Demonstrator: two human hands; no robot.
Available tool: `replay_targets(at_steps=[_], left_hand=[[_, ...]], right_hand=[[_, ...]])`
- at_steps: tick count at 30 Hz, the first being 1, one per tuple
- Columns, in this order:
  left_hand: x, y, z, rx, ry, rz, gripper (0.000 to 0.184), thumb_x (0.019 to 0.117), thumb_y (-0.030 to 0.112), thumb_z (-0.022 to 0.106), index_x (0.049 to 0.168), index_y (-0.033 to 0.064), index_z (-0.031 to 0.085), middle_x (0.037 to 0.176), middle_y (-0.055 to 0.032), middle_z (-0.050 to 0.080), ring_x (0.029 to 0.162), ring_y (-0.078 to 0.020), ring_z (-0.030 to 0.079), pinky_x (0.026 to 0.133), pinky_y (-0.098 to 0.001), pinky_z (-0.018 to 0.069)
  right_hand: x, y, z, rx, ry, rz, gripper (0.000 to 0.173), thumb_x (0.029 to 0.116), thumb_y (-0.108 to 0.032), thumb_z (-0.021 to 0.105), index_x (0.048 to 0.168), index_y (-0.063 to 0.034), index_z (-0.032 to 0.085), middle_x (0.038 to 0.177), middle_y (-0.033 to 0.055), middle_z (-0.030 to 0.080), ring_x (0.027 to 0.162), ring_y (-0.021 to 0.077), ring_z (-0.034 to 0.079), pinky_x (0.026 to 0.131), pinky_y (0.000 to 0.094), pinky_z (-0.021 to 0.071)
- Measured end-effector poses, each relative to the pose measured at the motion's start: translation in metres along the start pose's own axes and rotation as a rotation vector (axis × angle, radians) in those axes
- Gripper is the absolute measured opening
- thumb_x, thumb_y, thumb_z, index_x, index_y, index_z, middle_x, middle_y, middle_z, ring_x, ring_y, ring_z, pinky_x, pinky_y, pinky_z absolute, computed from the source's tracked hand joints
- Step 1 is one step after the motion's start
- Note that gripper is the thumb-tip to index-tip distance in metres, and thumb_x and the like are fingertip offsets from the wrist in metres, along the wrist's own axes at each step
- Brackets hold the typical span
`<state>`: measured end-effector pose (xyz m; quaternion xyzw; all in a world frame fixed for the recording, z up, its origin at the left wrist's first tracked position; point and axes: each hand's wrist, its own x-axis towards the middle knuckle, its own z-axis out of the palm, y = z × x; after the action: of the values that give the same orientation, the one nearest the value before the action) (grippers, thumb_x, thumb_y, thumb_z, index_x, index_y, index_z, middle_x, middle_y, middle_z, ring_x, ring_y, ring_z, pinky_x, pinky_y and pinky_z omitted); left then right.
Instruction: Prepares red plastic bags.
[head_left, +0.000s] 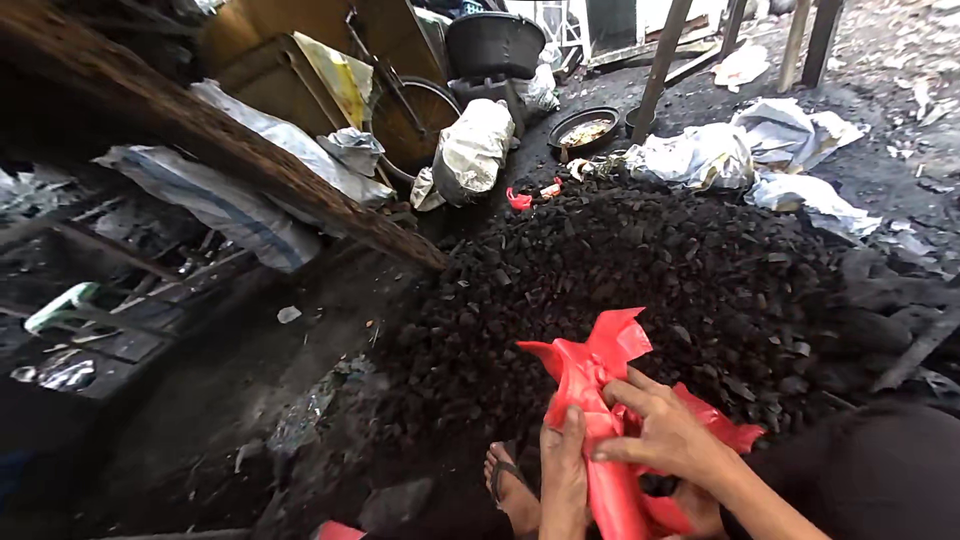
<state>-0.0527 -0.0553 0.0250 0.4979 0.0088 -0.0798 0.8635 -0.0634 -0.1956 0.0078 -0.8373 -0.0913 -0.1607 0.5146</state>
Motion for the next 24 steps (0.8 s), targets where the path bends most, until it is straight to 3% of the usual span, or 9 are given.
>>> replay_targets(at_steps=[4,9,15,19,20,22,24], left_hand=[[0.001,-0.004,-0.003,-0.051,0.01,0.018,0.014,0.1021,0.01,0.053,0.11,-0.0009,0.058,0.084,-0.0015,0.075,0.078,-0.0054,0.073,0.076,-0.0237,0.0625],[0.0,-0.001,-0.004,-0.038,-0.021,0.026,0.015,0.1024,0.006,0.05,0.108,-0.0012,0.062,0.085,-0.0027,0.075,0.079,-0.0062,0.073,0.077,-0.0242,0.0624],[-0.008,0.009,-0.006,0.0,-0.006,0.023,0.018,0.1033,0.002,0.045,0.112,-0.0007,0.06,0.088,-0.001,0.075,0.082,-0.005,0.073,0.08,-0.0232,0.0616],[-0.01,0.012,-0.007,0.02,-0.057,0.047,0.016,0.1031,0.003,0.047,0.116,-0.0007,0.057,0.091,0.0013,0.075,0.084,-0.0032,0.072,0.082,-0.0226,0.0611],[-0.01,0.01,-0.008,0.041,-0.083,0.066,0.015,0.1031,0.009,0.052,0.115,0.0009,0.057,0.091,0.0041,0.074,0.084,-0.0012,0.071,0.082,-0.0211,0.0605],[-0.009,0.004,-0.013,0.072,-0.13,0.089,0.037,0.0959,0.039,0.067,0.112,0.007,0.062,0.093,0.0087,0.073,0.086,0.0014,0.07,0.082,-0.0197,0.0596],[-0.01,-0.001,-0.016,0.117,-0.154,0.078,0.062,0.0863,0.065,0.063,0.117,0.0109,0.062,0.099,0.0113,0.073,0.092,0.003,0.069,0.084,-0.0199,0.0587]], right_hand=[[0.002,0.006,0.011,-0.074,0.111,-0.165,0.036,0.1018,-0.035,0.059,0.083,-0.0051,0.067,0.078,0.0101,0.06,0.067,0.0149,0.059,0.058,0.0274,0.05],[-0.001,0.015,0.008,0.031,0.085,-0.219,0.041,0.1079,-0.031,0.049,0.084,-0.0029,0.067,0.076,0.0089,0.058,0.073,0.011,0.058,0.067,0.0214,0.0485],[-0.003,0.013,0.01,0.116,0.062,-0.227,0.044,0.1076,-0.036,0.05,0.085,-0.001,0.064,0.077,0.0109,0.059,0.075,0.0107,0.059,0.07,0.0202,0.0498],[-0.004,0.003,0.011,0.128,0.12,-0.116,0.045,0.0879,-0.05,0.074,0.094,-0.0057,0.067,0.092,0.0096,0.067,0.088,0.0086,0.064,0.076,0.0236,0.0547],[-0.003,0.003,0.013,0.131,0.163,-0.101,0.044,0.084,-0.049,0.078,0.094,-0.0074,0.065,0.093,0.0076,0.067,0.089,0.0064,0.063,0.077,0.0217,0.0535],[-0.003,0.003,0.014,0.12,0.209,-0.102,0.04,0.0817,-0.044,0.081,0.093,-0.0094,0.064,0.095,0.0059,0.066,0.09,0.0027,0.062,0.078,0.0174,0.0519],[-0.004,0.005,0.012,0.06,0.168,-0.14,0.034,0.0872,-0.038,0.078,0.096,-0.0075,0.066,0.096,0.0105,0.067,0.087,0.0079,0.064,0.075,0.0208,0.0539]])
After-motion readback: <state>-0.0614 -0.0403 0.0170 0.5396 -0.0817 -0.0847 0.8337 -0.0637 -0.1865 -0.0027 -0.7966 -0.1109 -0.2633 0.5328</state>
